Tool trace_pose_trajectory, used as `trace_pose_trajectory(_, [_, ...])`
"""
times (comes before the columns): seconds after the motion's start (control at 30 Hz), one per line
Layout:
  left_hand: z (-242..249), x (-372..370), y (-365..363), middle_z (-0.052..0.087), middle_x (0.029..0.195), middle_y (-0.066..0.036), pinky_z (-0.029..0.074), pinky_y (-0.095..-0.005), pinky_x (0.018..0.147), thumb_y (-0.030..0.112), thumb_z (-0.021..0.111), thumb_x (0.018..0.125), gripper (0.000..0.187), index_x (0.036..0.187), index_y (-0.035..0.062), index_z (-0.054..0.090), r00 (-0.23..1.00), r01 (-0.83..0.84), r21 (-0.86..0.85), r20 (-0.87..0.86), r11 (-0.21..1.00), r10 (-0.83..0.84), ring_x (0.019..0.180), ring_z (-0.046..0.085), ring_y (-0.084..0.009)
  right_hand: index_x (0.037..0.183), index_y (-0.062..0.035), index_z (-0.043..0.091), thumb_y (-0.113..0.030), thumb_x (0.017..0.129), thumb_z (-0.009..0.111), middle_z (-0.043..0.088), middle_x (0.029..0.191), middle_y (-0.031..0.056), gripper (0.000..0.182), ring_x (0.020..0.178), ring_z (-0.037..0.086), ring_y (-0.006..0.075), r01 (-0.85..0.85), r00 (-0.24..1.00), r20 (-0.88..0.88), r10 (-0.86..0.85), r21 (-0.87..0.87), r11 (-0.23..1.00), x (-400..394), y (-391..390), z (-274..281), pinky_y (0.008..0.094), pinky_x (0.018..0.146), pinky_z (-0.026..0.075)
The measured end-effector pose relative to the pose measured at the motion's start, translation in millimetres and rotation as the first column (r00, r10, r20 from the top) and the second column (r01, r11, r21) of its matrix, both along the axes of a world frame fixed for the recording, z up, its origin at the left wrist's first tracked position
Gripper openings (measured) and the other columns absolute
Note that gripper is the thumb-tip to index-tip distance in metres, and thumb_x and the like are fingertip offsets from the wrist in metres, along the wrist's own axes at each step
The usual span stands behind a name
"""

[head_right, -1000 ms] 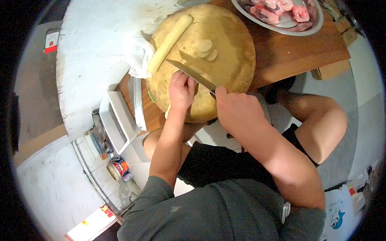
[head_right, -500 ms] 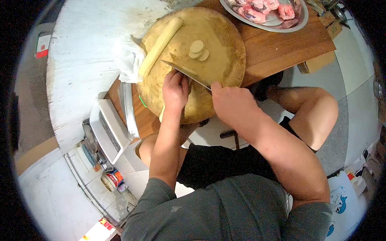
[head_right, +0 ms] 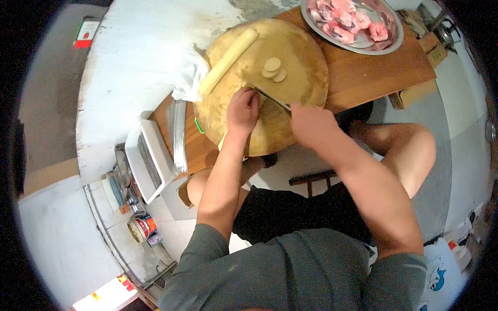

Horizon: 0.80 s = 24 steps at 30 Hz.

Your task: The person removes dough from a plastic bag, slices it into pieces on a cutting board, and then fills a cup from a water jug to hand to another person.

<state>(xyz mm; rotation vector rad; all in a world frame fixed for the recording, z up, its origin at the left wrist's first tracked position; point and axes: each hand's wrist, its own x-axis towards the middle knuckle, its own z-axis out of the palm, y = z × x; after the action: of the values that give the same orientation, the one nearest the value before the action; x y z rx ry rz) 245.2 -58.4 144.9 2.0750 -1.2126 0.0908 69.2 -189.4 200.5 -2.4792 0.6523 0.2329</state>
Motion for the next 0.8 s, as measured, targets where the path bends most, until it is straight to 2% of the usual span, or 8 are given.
trace_pose_trajectory(0.1, [4.7,1.0,7.0,0.066,0.097,-0.013,0.051,-0.039,0.08,0.005,0.066,0.083,0.009,0.092,0.0022,0.068,1.0,0.01,0.047,0.005,0.999,-0.011,0.092,0.061,-0.034,0.105,-0.0056,0.052,-0.031,0.094,0.057,0.063,0.077,0.0177,0.028,0.051,0.06,0.0284,0.18,0.983,-0.039,-0.182,0.453,0.873,5.9,-19.7,-7.1,0.0414,0.05,0.049])
trace_pose_trajectory(0.17, [3.8,1.0,5.7,0.066,0.097,-0.013,0.051,-0.0384,0.08,0.004,0.066,0.083,0.01,0.092,0.0017,0.068,0.999,0.007,0.056,0.032,0.998,-0.009,0.091,0.061,-0.0335,0.102,-0.007,0.052,-0.033,0.095,0.058,0.057,0.069,0.0077,0.028,0.045,0.053,0.0196,0.348,0.925,-0.225,-0.307,0.827,0.441,10.5,-34.4,11.9,0.0359,0.044,0.044])
trace_pose_trajectory(0.2, [5.5,-1.3,6.1,0.066,0.098,-0.012,0.051,-0.038,0.081,0.002,0.066,0.082,0.01,0.091,0.0013,0.068,0.998,0.006,0.057,0.056,0.998,-0.009,0.092,0.061,-0.0331,0.099,-0.0102,0.051,-0.036,0.096,0.058,0.046,0.063,-0.0015,0.027,0.043,0.04,0.0097,0.383,0.879,-0.264,-0.397,0.886,0.26,9.8,-34.1,15.8,0.0281,0.04,0.036])
trace_pose_trajectory(0.3, [7.4,-7.9,6.6,0.066,0.101,-0.014,0.05,-0.0398,0.083,0.002,0.065,0.083,0.011,0.093,-0.0002,0.068,1.0,0.002,0.006,0.014,1.0,-0.002,0.093,0.061,-0.036,0.1,-0.0105,0.052,-0.038,0.097,0.056,0.049,0.061,-0.0007,0.027,0.044,0.044,0.0099,0.458,0.783,-0.461,-0.418,0.882,-0.115,16.2,-47.9,7.8,0.0276,0.04,0.038])
trace_pose_trajectory(0.47, [6.1,-8.8,8.1,0.067,0.104,-0.014,0.051,-0.0389,0.085,0.002,0.067,0.082,0.014,0.096,0.0004,0.069,0.999,-0.046,0.01,0.0,0.999,0.046,0.097,0.062,-0.0347,0.103,-0.0138,0.049,-0.038,0.099,0.053,0.047,0.064,-0.0037,0.025,0.044,0.037,0.0081,0.291,0.787,-0.468,-0.402,0.856,-0.427,12.1,-52.1,-3.9,0.0266,0.041,0.035])
trace_pose_trajectory(0.6, [3.3,-8.1,8.6,0.067,0.104,-0.014,0.051,-0.0387,0.086,0.002,0.067,0.082,0.014,0.096,0.0006,0.068,0.998,-0.056,-0.017,-0.008,0.998,0.056,0.097,0.062,-0.0349,0.104,-0.014,0.049,-0.037,0.1,0.05,0.047,0.065,-0.0027,0.024,0.043,0.038,0.0094,0.245,0.786,-0.434,-0.441,0.873,-0.421,2.4,-58.2,9.3,0.0256,0.041,0.032])
trace_pose_trajectory(0.7, [5.5,-7.9,7.6,0.066,0.103,-0.015,0.051,-0.0387,0.085,0.002,0.068,0.082,0.013,0.095,0.0001,0.068,0.998,-0.06,-0.028,-0.024,0.998,0.059,0.097,0.062,-0.0351,0.106,-0.0129,0.051,-0.035,0.101,0.049,0.045,0.063,-0.0026,0.022,0.042,0.038,0.0098,0.397,0.781,-0.34,-0.524,0.918,-0.004,-1.8,-52.3,28.3,0.0271,0.041,0.033])
trace_pose_trajectory(0.8, [6.2,-9.3,9.4,0.066,0.102,-0.015,0.051,-0.039,0.084,0.001,0.067,0.082,0.013,0.094,-0.0008,0.068,0.997,-0.07,-0.025,-0.019,0.997,0.07,0.096,0.062,-0.0351,0.107,-0.0065,0.052,-0.027,0.098,0.051,0.063,0.074,0.0135,0.023,0.054,0.062,0.0291,0.276,0.905,0.027,-0.425,0.722,0.635,-12.5,-41.6,21.6,0.0427,0.051,0.048])
